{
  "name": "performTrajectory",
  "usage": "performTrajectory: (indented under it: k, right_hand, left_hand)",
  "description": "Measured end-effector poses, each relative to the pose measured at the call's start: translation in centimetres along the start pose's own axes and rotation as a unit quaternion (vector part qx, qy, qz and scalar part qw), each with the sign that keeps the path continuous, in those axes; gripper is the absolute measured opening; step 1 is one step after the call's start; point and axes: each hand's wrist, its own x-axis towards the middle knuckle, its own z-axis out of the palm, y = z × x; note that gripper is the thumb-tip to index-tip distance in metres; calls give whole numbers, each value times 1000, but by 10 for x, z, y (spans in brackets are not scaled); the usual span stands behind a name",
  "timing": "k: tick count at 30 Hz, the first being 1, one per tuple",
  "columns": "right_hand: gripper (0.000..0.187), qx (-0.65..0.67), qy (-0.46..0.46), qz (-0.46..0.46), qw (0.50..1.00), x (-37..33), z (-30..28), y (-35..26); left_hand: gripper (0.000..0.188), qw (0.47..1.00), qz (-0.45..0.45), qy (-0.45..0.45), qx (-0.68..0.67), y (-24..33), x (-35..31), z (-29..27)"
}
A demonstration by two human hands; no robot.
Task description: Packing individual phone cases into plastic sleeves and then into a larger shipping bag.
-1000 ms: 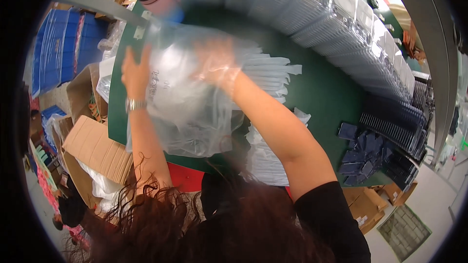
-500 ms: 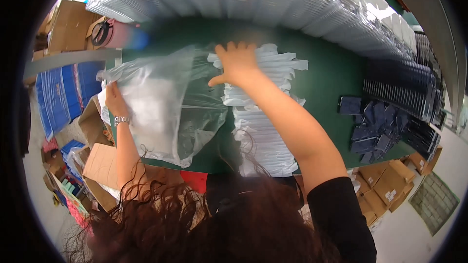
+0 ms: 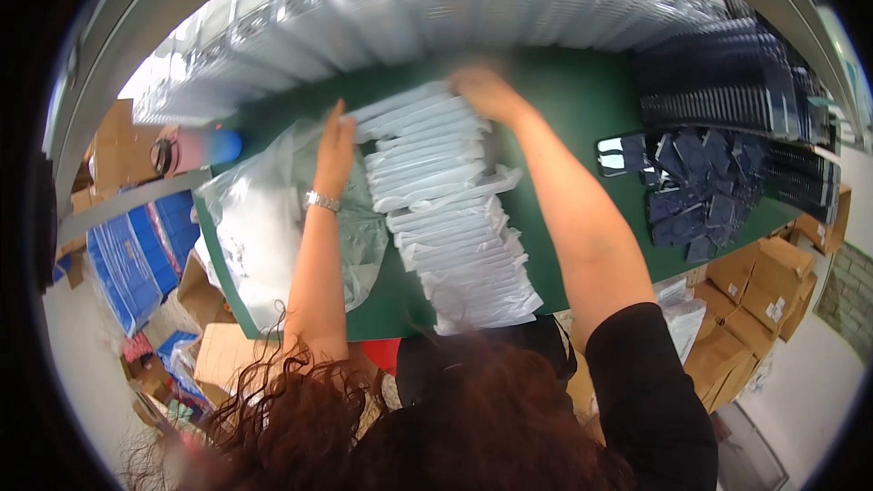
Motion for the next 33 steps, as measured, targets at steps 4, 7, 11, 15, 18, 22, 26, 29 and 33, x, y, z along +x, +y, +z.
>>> performTrajectory:
  k: [4, 7, 11, 15, 18, 22, 26, 29, 33]
  right_hand:
    - [30, 78, 19, 10, 997, -9, 2, 7]
    - [25, 105, 51, 12, 993, -14, -6, 15]
    - [24, 206, 54, 31, 977, -14, -1, 17]
    - [28, 177, 33, 83, 980, -12, -6, 26]
    - [23, 195, 67, 114, 972, -16, -13, 23]
    - [20, 195, 68, 163, 965, -33, -40, 14]
    - [31, 194, 177, 193, 945, -77, -97, 51]
    - [35, 28, 334, 181, 924, -118, -153, 103]
    - [30, -301, 514, 36, 802, -121, -128, 74]
  left_hand:
    - [42, 989, -56, -27, -133, -17, 6, 27]
    - [39, 963, -145, 18, -225, -22, 1, 42]
    - [30, 954, -157, 101, -233, -14, 5, 47]
    - [24, 986, -108, 127, -17, -10, 20, 55]
    - [20, 992, -61, 101, 34, -16, 28, 59]
    - [19, 991, -109, 63, -42, -29, 38, 53]
    - [19, 988, -143, 35, -40, -24, 41, 50]
    - [24, 981, -149, 37, -122, -17, 45, 49]
    - [22, 970, -118, 79, -198, -19, 37, 48]
